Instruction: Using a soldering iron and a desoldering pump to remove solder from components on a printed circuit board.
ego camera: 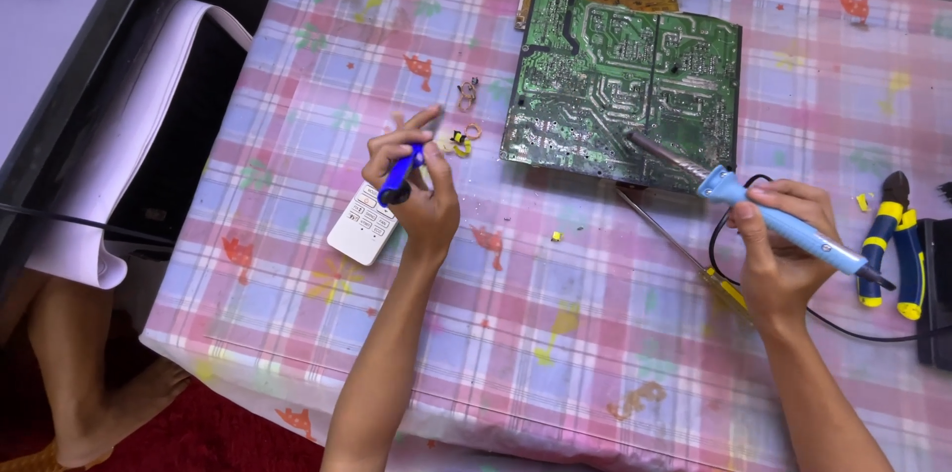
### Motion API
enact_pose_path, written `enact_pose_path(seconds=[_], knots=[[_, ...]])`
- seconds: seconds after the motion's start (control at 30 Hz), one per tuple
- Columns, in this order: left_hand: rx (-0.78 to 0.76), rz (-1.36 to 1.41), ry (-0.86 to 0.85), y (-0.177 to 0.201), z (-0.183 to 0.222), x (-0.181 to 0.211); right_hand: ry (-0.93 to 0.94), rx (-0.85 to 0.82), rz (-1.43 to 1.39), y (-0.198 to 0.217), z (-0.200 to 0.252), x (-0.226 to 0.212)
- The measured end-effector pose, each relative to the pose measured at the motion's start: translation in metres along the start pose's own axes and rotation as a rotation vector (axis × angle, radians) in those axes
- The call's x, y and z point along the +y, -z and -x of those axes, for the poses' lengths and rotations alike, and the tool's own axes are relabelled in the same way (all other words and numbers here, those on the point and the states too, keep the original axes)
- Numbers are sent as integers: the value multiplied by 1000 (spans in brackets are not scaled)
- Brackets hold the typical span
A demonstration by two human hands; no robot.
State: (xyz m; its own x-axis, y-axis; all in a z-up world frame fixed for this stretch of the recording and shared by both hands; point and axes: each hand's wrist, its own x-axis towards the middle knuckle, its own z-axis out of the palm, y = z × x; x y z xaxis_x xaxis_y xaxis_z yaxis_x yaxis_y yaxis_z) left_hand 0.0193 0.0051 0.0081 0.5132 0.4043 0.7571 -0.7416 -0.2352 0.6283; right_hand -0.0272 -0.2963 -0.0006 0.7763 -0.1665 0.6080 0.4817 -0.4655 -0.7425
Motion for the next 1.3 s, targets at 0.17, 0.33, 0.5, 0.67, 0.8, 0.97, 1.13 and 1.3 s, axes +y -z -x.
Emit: enact_pose_path(seconds=[0.17,0.33,0.5,0.67,0.8,0.97,1.13,1.3], knots=[[24,-91,62,5,3,-5,-27,-27,-48,-4,7,-6],[32,-18,81,4,12,-11,-128,-2,-115,-2,8,-4],[-1,-11,126,5,14,-11,-179,0,-138,0,10,4],[22,-43,160,6,15,-12,-251,23,-230,0,6,17],[9,-81,189,7,14,-12,-452,150,-418,-1,6,34],[5,-48,202,8,12,-11,-471,132,-436,1,8,36],[9,20,264,7,11,-8,-494,157,-439,-4,10,38],[-8,27,458,5,7,-2,-411,152,-381,-3,16,35]])
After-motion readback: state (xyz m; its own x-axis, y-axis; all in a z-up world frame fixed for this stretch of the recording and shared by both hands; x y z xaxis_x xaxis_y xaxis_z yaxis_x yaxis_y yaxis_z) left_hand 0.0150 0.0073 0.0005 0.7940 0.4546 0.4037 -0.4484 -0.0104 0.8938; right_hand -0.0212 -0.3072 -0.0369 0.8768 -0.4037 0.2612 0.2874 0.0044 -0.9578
